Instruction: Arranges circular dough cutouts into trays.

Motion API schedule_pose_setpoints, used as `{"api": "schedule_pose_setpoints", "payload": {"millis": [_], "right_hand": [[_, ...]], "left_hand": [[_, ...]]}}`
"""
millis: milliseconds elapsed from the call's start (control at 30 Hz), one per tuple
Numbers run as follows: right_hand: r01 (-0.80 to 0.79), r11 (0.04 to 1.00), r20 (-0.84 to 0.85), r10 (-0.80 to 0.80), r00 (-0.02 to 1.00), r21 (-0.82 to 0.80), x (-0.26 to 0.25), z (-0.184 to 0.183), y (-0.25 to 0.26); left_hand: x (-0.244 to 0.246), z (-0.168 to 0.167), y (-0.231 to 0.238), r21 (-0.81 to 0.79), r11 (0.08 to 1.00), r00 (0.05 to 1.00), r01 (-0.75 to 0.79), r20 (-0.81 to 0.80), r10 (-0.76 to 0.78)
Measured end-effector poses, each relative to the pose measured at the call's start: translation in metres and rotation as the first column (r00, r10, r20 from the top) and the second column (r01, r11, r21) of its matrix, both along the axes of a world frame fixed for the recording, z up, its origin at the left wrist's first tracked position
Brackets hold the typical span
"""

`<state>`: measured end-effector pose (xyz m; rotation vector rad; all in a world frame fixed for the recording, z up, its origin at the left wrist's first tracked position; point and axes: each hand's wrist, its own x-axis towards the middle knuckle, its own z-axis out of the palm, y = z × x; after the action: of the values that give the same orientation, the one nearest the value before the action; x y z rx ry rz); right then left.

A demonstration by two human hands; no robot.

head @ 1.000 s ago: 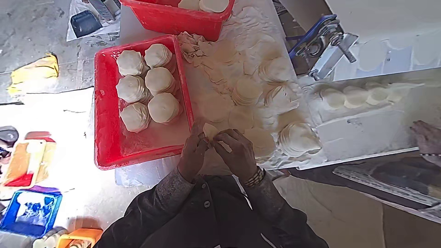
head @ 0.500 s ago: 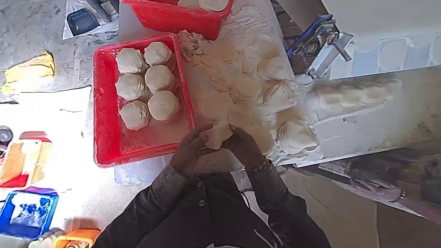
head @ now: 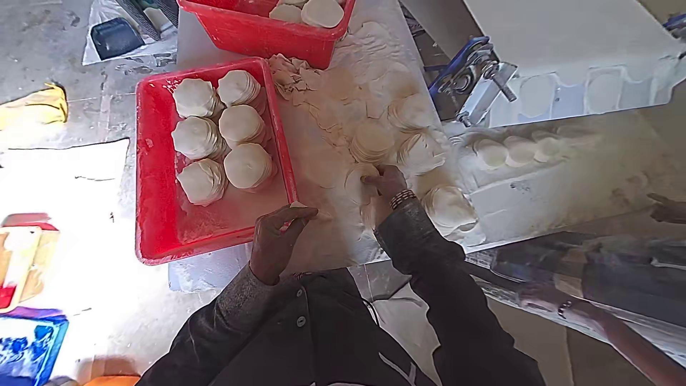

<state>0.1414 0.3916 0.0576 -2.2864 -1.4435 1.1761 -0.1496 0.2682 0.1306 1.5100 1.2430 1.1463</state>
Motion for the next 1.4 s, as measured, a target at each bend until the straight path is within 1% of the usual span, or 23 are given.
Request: {"api": "schedule_pose_setpoints", "payload": {"millis": [100,167,233,267,333,367,433,467,500,567,633,667,733,767,833,900,967,1033,1133,1200,1300,1367,1400], "right_hand": [[-0.05,0.998,-0.06,0.052,0.997,0.043,-0.012,0.015,-0.001],[-0.112,0.985,-0.1,0.126,0.987,0.132,-0.026,0.039,-0.008],[-0.15,0.961,-0.221,0.202,0.954,0.232,-0.04,0.067,-0.02],[-0.15,0.947,-0.316,0.24,0.918,0.282,-0.048,0.084,-0.028],[-0.134,0.917,-0.492,0.319,0.81,0.375,-0.061,0.115,-0.044],[-0.122,0.911,-0.561,0.343,0.753,0.394,-0.067,0.129,-0.052],[-0.115,0.912,-0.644,0.363,0.674,0.394,-0.076,0.145,-0.063],[-0.127,0.919,-0.664,0.36,0.655,0.373,-0.081,0.145,-0.065],[-0.156,0.926,-0.663,0.358,0.657,0.345,-0.084,0.139,-0.067],[-0.252,0.929,-0.605,0.367,0.706,0.271,-0.091,0.116,-0.065],[-0.288,0.937,-0.529,0.349,0.773,0.196,-0.093,0.092,-0.059],[-0.262,0.951,-0.466,0.31,0.829,0.166,-0.092,0.081,-0.054],[-0.161,0.977,-0.21,0.188,0.96,0.138,-0.087,0.064,-0.038],[-0.118,0.986,-0.077,0.128,0.989,0.12,-0.087,0.06,-0.03],[-0.068,0.997,0.119,0.064,0.991,0.033,-0.09,0.051,-0.015],[-0.025,0.999,0.199,0.029,0.98,-0.02,-0.1,0.04,-0.005],[0.034,0.999,0.18,-0.031,0.983,-0.016,-0.108,0.033,0.003],[0.096,0.995,0.104,-0.094,0.99,-0.01,-0.112,0.023,0.011],[0.191,0.981,-0.133,-0.185,0.974,0.03,-0.109,0.005,0.022],[0.203,0.975,-0.246,-0.176,0.953,0.092,-0.11,0.017,0.019],[0.204,0.952,-0.386,-0.105,0.917,0.226,-0.111,0.054,-0.005],[0.142,0.957,-0.341,-0.049,0.939,0.253,-0.099,0.056,-0.009],[0.093,0.963,-0.245,-0.029,0.969,0.252,-0.092,0.052,-0.008]], "left_hand": [[-0.001,-0.001,0.0,-0.062,0.998,0.996,-0.025,0.082,0.03],[-0.003,-0.007,0.003,-0.076,0.996,0.997,-0.04,0.066,0.045],[-0.002,-0.011,0.006,-0.114,0.991,0.995,-0.063,0.067,0.071],[-0.002,-0.011,0.008,-0.165,0.984,0.992,-0.066,0.093,0.082],[0.001,-0.007,0.011,-0.322,0.945,0.965,-0.053,0.228,0.132],[0.003,-0.002,0.011,-0.405,0.913,0.926,-0.054,0.321,0.197],[0.011,0.01,0.01,-0.547,0.836,0.802,-0.051,0.476,0.361],[0.012,0.014,0.007,-0.57,0.822,0.758,-0.013,0.53,0.379],[0.012,0.018,0.004,-0.565,0.825,0.75,0.017,0.553,0.363],[0.009,0.014,-0.001,-0.513,0.858,0.813,-0.014,0.495,0.308],[0.002,0.005,-0.003,-0.434,0.9,0.908,-0.034,0.362,0.209],[-0.002,0.001,-0.005,-0.424,0.905,0.924,-0.033,0.333,0.19],[-0.012,-0.001,-0.01,-0.429,0.902,0.929,-0.041,0.316,0.192],[-0.017,-0.001,-0.013,-0.43,0.901,0.929,-0.055,0.31,0.205],[-0.028,-0.001,-0.019,-0.419,0.903,0.929,-0.092,0.291,0.23],[-0.037,-0.001,-0.024,-0.407,0.905,0.927,-0.126,0.276,0.254],[-0.044,-0.002,-0.029,-0.398,0.906,0.92,-0.146,0.281,0.272],[-0.046,-0.003,-0.033,-0.401,0.902,0.914,-0.159,0.286,0.288],[-0.047,-0.007,-0.035,-0.409,0.898,0.904,-0.159,0.305,0.299],[-0.049,-0.007,-0.036,-0.415,0.896,0.901,-0.155,0.312,0.301],[-0.05,-0.006,-0.038,-0.426,0.891,0.896,-0.156,0.318,0.309],[-0.05,-0.006,-0.037,-0.432,0.89,0.903,-0.145,0.31,0.297],[-0.05,-0.006,-0.037,-0.438,0.889,0.906,-0.135,0.309,0.289]]}}
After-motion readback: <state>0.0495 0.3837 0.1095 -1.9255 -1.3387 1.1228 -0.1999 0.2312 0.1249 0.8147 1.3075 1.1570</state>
